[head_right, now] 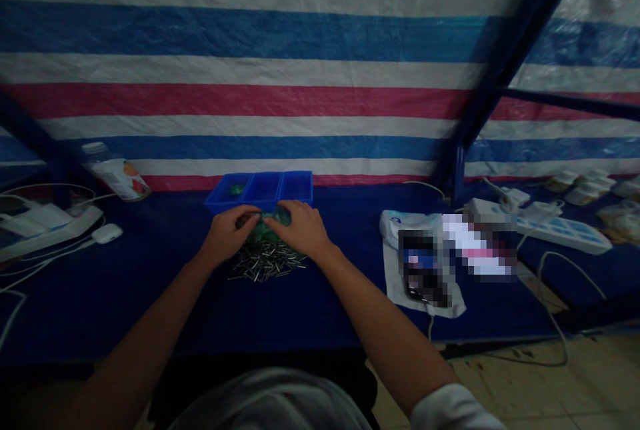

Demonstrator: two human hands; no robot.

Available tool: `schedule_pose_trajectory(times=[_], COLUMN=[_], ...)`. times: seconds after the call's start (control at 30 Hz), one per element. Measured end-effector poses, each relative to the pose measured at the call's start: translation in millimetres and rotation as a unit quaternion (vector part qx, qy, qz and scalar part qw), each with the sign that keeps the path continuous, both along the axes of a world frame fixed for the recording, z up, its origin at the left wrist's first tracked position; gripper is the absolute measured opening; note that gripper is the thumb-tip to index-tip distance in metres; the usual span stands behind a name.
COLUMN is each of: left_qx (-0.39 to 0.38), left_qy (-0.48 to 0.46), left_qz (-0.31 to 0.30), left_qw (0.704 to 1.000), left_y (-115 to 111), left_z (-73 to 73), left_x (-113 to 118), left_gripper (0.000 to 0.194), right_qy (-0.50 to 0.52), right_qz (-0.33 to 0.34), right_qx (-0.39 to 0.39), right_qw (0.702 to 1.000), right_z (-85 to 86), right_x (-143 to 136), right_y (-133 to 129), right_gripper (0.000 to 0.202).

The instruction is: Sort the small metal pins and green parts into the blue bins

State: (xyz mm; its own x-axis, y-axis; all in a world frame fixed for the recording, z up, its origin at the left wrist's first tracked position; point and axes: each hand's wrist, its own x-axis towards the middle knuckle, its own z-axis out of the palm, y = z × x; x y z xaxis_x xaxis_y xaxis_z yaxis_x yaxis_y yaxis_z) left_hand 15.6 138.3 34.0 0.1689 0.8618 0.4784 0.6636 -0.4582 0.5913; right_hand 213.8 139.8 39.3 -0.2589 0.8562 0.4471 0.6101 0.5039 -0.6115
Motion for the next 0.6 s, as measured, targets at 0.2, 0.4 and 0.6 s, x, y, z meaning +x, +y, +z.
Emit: schedule_pose_trajectory(times=[0.2,0.4,0.6], left_qx=[-0.031,-0.09,-0.127], left_qy=[-0.039,-0.09,-0.239], left_qz=[-0.032,-0.044,-0.057], left_qw=[0.998,0.991,0.961], left_y=[-6,-8,-6], left_z=[6.5,9.7,14.2], left_x=[3,5,4], left_gripper=[0.04,0.042,0.034], right_qy=[0.231,0.374,0.388], right_qz=[0.036,0.128,0.16], right_qx=[-0.057,-0.155,-0.201], right_qw=[0.971,0.905,0.885], right_z=[0.0,1.9,9.0], right_x=[-9,-19,-20], right_y=[0,-7,-13], right_gripper=[0.049,0.049,0.046])
